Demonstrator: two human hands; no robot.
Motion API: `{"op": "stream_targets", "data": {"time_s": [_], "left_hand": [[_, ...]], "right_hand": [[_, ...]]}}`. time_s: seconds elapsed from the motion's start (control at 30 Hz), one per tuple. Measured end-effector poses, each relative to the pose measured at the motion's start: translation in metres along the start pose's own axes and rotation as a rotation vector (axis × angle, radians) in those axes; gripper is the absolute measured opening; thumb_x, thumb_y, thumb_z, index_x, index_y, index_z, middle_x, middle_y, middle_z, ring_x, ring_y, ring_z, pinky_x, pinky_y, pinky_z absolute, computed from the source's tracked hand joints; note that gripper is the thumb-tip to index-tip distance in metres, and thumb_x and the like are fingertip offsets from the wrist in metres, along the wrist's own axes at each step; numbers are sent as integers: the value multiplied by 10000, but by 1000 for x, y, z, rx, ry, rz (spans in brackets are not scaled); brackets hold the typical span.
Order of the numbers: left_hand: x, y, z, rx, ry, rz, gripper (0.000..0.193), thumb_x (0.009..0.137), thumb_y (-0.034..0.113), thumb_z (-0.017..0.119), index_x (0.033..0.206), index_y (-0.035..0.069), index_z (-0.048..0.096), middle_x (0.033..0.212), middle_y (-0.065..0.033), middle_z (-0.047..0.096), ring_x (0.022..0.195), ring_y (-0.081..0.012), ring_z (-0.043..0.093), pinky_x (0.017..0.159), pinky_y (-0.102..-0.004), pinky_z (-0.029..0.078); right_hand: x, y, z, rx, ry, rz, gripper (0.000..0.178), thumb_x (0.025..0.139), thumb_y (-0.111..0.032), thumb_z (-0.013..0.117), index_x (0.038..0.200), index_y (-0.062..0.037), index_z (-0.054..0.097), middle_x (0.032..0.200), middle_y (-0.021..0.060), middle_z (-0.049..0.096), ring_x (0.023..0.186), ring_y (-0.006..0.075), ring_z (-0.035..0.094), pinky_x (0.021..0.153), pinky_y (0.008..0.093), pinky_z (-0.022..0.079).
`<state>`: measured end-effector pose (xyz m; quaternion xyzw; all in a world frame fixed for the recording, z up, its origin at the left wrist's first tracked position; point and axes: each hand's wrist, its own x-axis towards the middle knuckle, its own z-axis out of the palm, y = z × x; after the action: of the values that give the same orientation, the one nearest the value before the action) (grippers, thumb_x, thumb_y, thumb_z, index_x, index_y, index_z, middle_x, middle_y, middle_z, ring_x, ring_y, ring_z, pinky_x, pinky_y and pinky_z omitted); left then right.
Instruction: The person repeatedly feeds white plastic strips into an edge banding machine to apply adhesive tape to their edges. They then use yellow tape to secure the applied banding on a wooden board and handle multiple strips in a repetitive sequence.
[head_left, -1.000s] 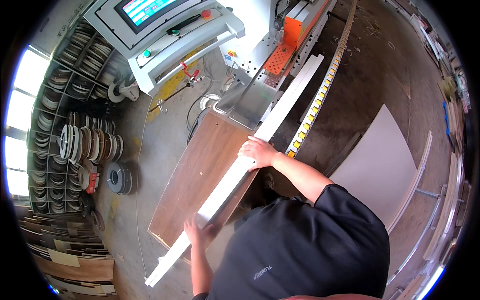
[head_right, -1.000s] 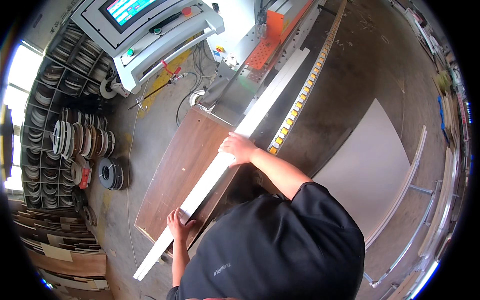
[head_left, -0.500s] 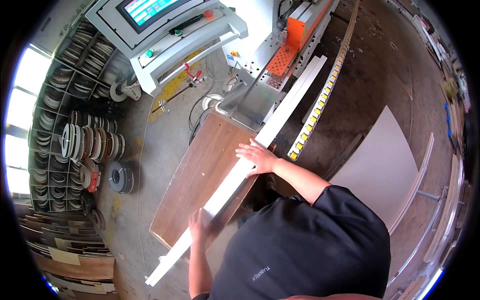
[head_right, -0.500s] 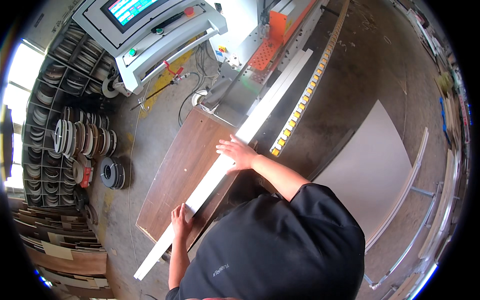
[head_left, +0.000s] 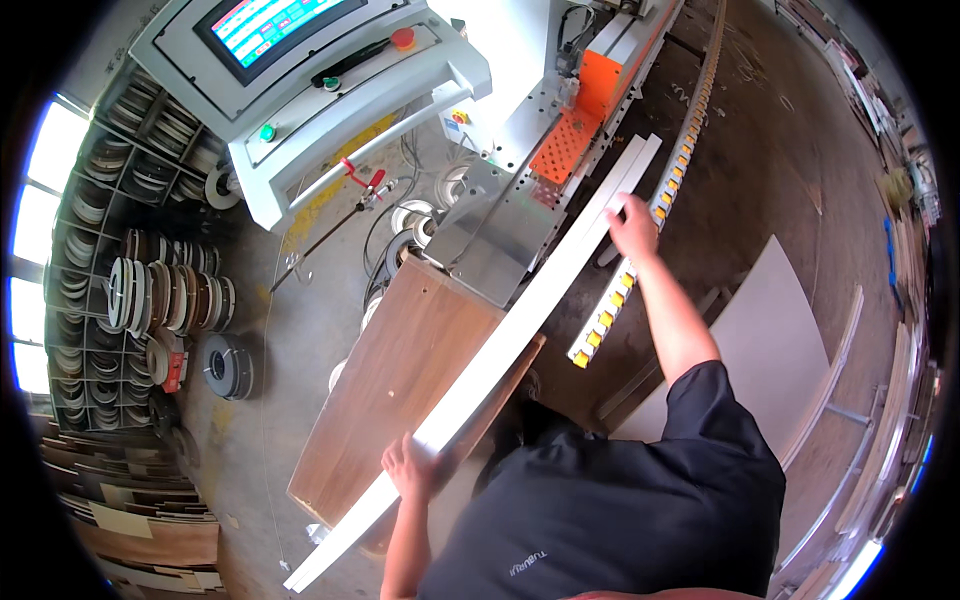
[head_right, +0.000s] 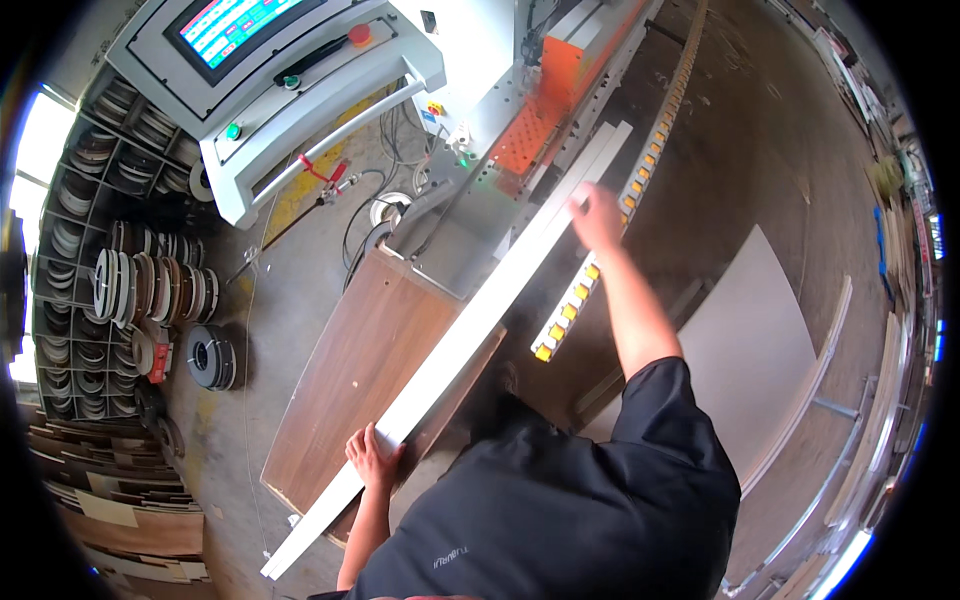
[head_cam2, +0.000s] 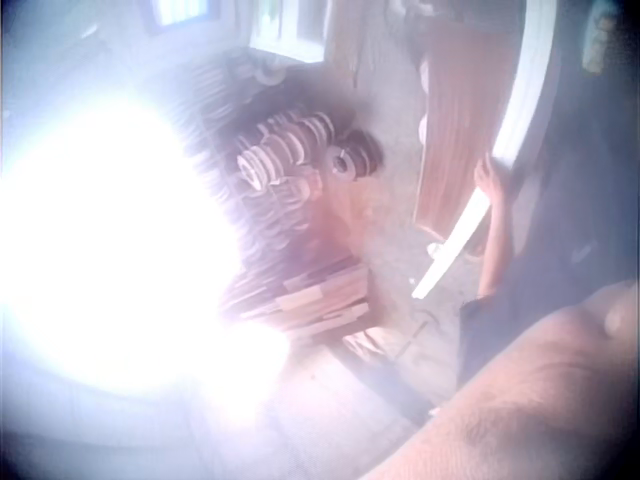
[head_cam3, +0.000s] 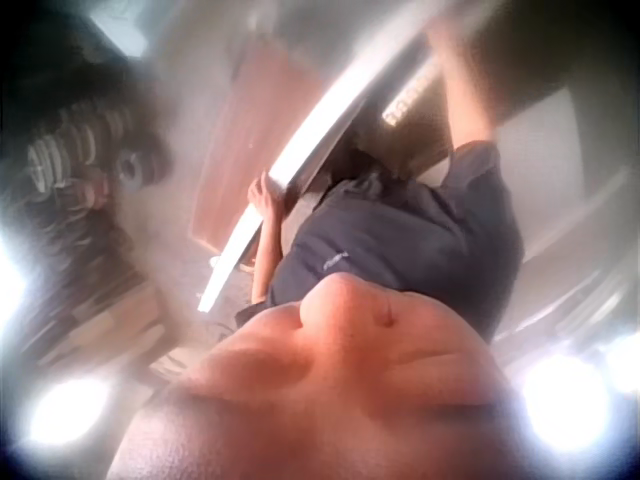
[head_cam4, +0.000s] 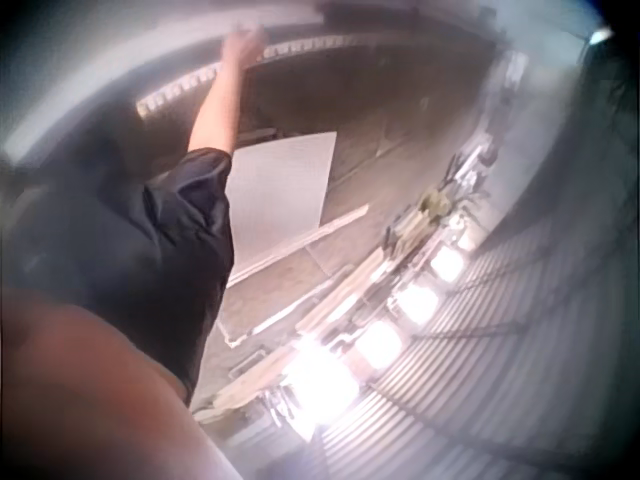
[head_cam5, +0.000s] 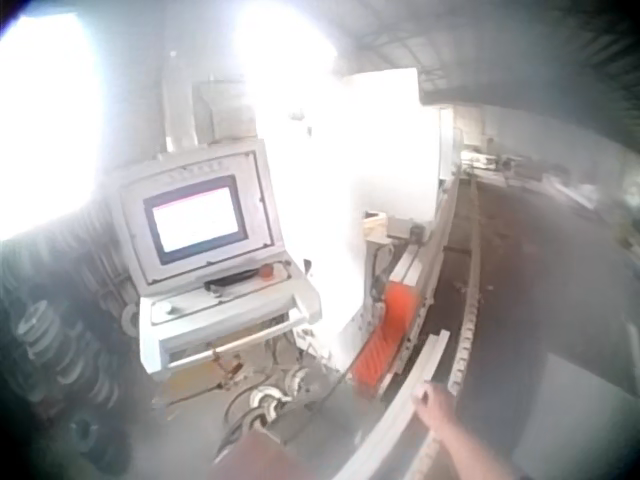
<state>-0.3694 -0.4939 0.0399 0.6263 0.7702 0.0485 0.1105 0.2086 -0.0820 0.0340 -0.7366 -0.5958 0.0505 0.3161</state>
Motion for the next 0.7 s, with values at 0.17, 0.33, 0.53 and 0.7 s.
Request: {"op": "stream_targets", "data": {"time_s": [0.17,0.33,0.53,0.7], "left_hand": [[-2,-7,4,32,-59,-23,997,623,329,1057,1485,127,597,1443,-151,574,1383,-395,496,1225,-564,375],[4,1,-11,42,-152,-36,965,668,346,1024,1489,90,586,1436,-193,563,1367,-432,492,1215,-580,381],[9,6,-20,3,-186,-2,888,719,281,947,1499,62,583,1416,-215,572,1350,-446,504,1185,-585,410],[2,11,-36,23,-199,20,769,759,208,849,1471,50,603,1367,-224,588,1314,-465,535,1143,-589,455]], "right_hand": [[133,82,-22,-199,-55,282,816,973,-547,787,1580,-51,560,1576,217,630,1459,428,584,1215,504,478],[203,137,-13,-288,-187,219,1114,868,-654,856,1694,-46,422,1718,217,487,1581,383,478,1307,461,392],[226,151,-9,-169,-290,165,1036,847,-603,909,1641,-59,527,1655,223,562,1523,367,556,1256,438,451],[228,148,7,-125,-308,111,906,876,-567,902,1571,-64,613,1540,198,663,1420,337,635,1198,426,490]]}}
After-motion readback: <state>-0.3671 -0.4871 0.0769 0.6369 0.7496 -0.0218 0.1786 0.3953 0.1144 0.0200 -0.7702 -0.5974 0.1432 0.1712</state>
